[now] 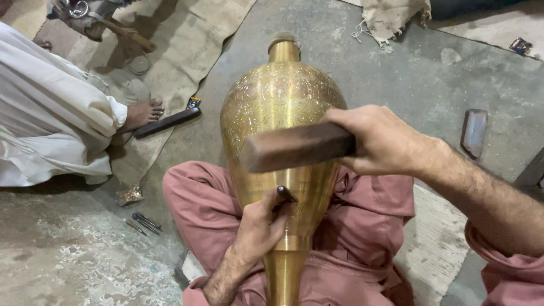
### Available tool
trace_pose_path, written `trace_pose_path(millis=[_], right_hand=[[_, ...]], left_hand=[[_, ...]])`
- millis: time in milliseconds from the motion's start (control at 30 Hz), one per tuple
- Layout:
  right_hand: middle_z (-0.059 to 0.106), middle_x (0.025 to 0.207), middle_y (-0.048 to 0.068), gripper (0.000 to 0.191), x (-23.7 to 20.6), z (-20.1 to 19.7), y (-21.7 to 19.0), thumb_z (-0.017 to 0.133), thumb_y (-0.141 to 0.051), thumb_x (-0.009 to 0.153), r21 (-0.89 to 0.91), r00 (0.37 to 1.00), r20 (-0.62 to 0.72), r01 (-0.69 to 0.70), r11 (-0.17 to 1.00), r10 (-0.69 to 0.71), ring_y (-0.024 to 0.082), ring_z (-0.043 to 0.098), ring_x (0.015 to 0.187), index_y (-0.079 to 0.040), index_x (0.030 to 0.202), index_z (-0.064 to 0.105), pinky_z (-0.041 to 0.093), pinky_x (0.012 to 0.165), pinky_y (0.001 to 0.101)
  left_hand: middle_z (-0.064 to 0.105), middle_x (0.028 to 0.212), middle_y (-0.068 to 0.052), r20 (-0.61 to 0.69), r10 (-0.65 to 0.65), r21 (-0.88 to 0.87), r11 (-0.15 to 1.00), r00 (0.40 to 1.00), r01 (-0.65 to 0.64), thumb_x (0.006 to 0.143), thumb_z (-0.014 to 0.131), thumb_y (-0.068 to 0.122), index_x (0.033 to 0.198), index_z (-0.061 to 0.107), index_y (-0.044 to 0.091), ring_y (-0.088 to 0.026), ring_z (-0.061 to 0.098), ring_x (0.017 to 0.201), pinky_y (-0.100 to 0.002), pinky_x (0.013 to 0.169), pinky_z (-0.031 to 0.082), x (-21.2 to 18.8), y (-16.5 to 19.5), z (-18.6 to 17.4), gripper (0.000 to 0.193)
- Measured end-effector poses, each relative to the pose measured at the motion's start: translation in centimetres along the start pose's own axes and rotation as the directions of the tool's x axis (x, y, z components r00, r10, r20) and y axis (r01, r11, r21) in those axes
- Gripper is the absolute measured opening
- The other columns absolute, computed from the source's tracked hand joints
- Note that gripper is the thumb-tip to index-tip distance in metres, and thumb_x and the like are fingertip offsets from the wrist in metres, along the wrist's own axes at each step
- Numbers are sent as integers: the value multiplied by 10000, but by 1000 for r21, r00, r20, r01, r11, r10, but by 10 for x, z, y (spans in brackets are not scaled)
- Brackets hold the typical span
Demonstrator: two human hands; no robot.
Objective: The person sits cross-legged on the floor holding a large brass vase between their legs. They hold a chisel against the vase surface and strike it with a wooden mallet, engraving decorative patterns, repositioning the chisel and rotating the vase as they work across the surface.
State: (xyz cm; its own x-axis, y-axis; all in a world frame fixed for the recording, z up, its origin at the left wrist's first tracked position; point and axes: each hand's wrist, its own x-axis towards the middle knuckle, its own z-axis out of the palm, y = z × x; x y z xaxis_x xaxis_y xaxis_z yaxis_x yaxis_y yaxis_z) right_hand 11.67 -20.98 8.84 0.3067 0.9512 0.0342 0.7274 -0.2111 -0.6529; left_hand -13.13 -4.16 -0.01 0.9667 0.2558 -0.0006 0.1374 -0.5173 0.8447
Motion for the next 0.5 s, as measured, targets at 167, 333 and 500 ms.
trace_pose_path(millis=[167, 333, 500], right_hand=[[713, 836, 26, 276, -14, 9, 12, 706, -142, 799, -164, 985, -135, 84, 983, -106, 170, 713, 744, -90, 1060, 633, 583, 724, 409], [717, 765, 26, 267, -31, 20, 29, 719, -69, 786, -372, 978, -187, 15, 928, -91, 208, 726, 711, -120, 1044, 674, 565, 725, 469], [720, 702, 49, 417, -50, 22, 48, 728, -62, 663, 85, 974, -197, -93, 992, 108, 175, 732, 627, -85, 1076, 677, 584, 581, 357]], left_hand=[[768, 1034, -175, 25, 174, -29, 984, 984, -174, 914, 673, -24, 1219, 609, 13, -318, 783, 989, -374, 820, 624, 8, 6, -7, 314], [745, 999, -195, 152, 218, 77, 970, 964, -232, 907, 726, 20, 1126, 641, 40, -365, 751, 951, -410, 794, 596, 17, 13, -16, 236], [744, 1021, -185, 171, 244, -2, 969, 955, -247, 896, 676, -31, 1211, 578, 4, -361, 757, 972, -392, 789, 609, 23, 15, -20, 332]])
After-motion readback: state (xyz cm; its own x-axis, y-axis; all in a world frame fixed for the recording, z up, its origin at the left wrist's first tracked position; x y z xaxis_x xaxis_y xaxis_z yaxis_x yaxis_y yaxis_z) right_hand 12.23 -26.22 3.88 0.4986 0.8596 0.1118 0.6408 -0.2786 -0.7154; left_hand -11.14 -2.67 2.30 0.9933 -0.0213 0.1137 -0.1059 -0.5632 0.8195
